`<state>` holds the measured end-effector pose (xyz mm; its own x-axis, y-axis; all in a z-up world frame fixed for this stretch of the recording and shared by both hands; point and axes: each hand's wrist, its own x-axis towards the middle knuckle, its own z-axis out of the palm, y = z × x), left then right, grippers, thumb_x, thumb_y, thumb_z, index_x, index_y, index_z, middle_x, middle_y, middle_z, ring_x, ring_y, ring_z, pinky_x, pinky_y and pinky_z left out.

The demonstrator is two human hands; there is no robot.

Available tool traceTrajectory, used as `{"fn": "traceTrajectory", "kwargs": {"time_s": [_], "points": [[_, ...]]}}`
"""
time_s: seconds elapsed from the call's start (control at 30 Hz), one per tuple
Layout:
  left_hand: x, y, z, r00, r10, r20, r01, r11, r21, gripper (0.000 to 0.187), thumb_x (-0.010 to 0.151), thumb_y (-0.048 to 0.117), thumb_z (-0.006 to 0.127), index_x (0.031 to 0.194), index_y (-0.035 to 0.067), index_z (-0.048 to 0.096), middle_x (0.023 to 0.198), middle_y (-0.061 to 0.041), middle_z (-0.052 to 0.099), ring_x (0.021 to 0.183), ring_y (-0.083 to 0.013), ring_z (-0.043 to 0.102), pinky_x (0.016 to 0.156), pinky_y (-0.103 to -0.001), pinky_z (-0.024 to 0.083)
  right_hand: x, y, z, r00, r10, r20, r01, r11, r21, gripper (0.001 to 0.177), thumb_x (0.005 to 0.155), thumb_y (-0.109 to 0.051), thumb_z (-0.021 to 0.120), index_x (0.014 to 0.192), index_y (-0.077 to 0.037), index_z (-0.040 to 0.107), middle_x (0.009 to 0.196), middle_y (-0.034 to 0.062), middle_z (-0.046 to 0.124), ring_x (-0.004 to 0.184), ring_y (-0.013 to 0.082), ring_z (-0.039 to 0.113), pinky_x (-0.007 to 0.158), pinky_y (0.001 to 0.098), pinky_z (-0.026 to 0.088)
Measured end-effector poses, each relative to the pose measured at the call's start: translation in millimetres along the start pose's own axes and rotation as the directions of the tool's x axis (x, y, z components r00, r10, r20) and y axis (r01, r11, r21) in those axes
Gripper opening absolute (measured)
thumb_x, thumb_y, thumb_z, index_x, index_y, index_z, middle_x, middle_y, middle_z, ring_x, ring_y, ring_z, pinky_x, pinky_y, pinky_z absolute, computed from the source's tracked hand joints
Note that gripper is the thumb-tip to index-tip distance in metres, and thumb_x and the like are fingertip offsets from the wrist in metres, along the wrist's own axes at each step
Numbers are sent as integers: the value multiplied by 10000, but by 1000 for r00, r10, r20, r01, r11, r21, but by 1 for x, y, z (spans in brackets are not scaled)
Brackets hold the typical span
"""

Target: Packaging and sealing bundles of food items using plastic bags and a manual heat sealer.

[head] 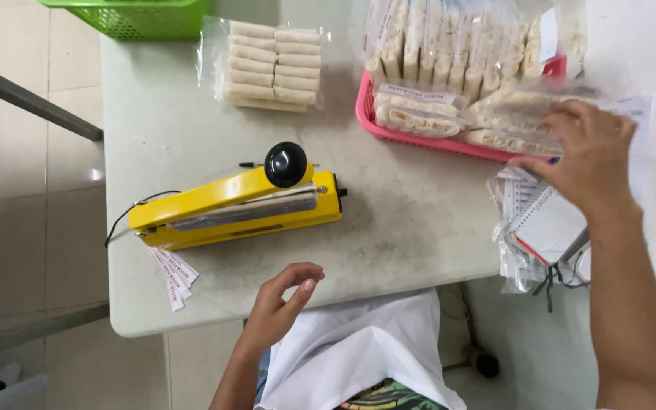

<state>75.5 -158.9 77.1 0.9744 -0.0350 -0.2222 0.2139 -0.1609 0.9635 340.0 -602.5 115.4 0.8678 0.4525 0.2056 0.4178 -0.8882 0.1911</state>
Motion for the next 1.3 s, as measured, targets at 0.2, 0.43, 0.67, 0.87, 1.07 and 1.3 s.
{"fn": "traceTrajectory", "kwargs": {"time_s": [0.2,0.43,0.67,0.87,1.07,1.3], "points": [[0,-3,9,1000,17,25,-18,1000,19,327,998,354,557,1178,125,705,1137,-18,770,1080,-156,724,888,-316,572,14,38,30,982,-186,-18,182,975,-123,309,1027,-577,613,1149,-354,788,1359,-151,739,1240,225,603,956,385,285],[-4,3,14,1000,-12,28,12,1000,9,297,1003,316,557,1168,126,714,1156,-1,763,1117,-136,715,915,-316,567,40,78,49,949,-229,-217,261,956,134,59,1028,-206,804,1041,-161,840,1184,0,807,1203,229,706,1138,416,297],[-3,-7,13,999,6,32,-6,1000,4,300,1007,321,555,1174,120,702,1152,-13,756,1102,-150,715,923,-321,575,36,67,49,983,-182,-31,184,979,89,222,1076,-383,719,1157,-199,813,1236,-24,791,1242,248,639,1067,415,300],[-12,46,-15,962,228,152,-249,958,142,294,1025,307,549,1190,100,677,1144,-41,748,1069,-195,717,859,-321,552,15,41,48,958,-183,-219,205,975,83,188,1068,-293,793,1189,-150,797,1380,65,729,1313,303,654,1055,474,349],[57,131,-119,856,515,38,-492,790,365,162,1049,210,591,1120,99,685,1062,-16,739,990,-142,701,883,-297,534,-52,-107,73,729,236,-642,207,818,536,200,1149,-24,595,1161,165,661,1205,296,559,1156,471,573,1079,586,461],[300,-12,-223,830,-189,-524,366,894,257,321,980,331,581,738,119,568,724,-31,600,621,-179,542,523,-340,479,-93,-243,131,949,253,-186,-109,820,561,408,992,-277,647,1349,-82,620,1408,128,545,1309,328,548,1047,527,423]]}}
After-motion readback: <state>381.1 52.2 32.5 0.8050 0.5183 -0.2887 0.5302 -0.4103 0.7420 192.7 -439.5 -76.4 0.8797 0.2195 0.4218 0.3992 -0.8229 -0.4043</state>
